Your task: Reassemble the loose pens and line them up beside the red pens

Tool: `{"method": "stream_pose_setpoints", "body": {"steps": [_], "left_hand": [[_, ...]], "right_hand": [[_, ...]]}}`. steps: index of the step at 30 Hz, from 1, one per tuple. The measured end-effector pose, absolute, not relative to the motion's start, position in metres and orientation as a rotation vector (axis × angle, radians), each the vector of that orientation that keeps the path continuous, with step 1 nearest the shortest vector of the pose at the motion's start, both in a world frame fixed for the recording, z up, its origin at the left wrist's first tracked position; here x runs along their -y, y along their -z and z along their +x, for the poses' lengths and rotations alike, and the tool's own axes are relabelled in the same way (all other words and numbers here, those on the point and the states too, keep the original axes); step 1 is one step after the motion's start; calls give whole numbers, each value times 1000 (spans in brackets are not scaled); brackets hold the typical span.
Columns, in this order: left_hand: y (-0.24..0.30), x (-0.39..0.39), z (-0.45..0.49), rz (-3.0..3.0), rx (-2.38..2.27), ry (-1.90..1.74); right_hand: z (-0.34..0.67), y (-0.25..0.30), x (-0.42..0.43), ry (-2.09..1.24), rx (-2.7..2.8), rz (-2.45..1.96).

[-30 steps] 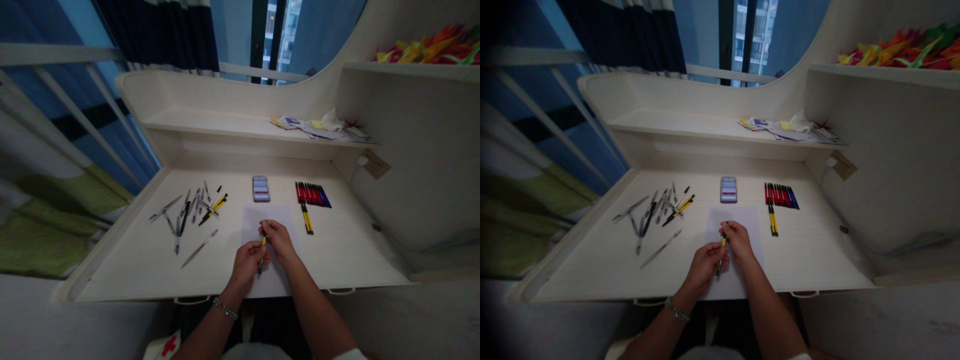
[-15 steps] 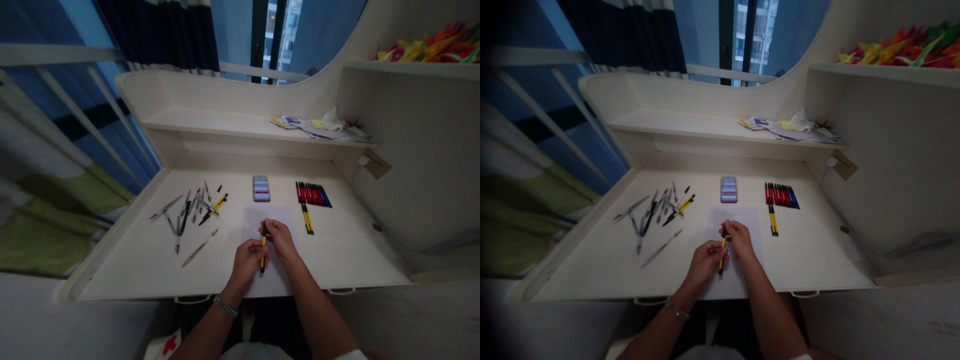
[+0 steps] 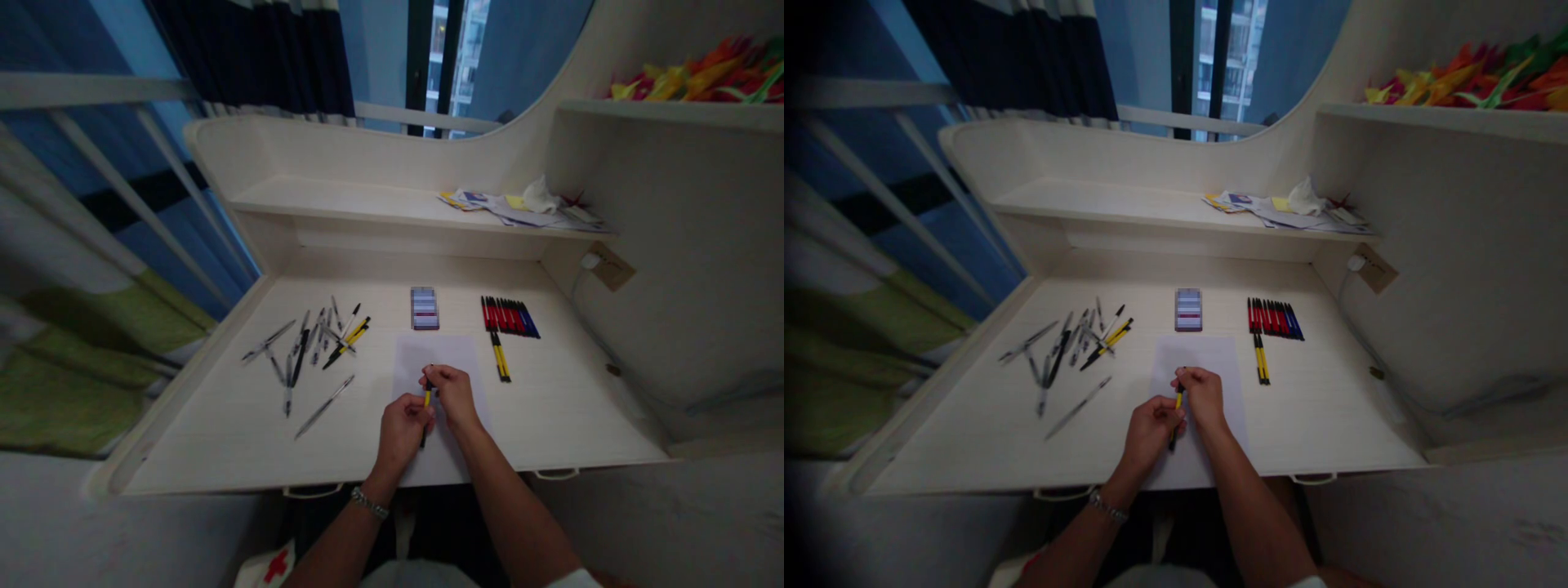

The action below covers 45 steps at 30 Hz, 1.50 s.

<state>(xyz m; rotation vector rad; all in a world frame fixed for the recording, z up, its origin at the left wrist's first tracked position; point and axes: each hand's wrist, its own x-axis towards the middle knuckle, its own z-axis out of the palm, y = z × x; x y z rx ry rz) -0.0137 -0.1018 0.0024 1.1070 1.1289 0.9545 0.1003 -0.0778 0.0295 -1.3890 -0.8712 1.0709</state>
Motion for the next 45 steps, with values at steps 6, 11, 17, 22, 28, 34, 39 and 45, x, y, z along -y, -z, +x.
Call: {"method": "stream_pose_setpoints", "body": {"steps": [6,11,17,22,28,34,39,45], "left_hand": [[-26,91,-11,919,-906,-1070],[-39,83,-2,678,-836,-1184],[-42,87,8,698,-792,-1128],[-31,89,-6,1043,-901,-1013],[-10,82,-34,1503,-1213,-934],[0,78,-44,1732,-1287,-908],[7,81,-44,1882,-1269,-898],[7,88,-43,1994,-1252,-864]], "right_hand": [[113,-29,90,-1089,874,-1319],[113,-28,113,-1128,889,-1249],[96,-25,108,-1181,343,-868],[120,-35,81,-1232,101,-561],[166,-36,66,-1322,158,-477],[175,-32,62,-1310,183,-541],[178,-37,58,-1219,287,-687],[181,-35,52,-1191,324,-782]]}}
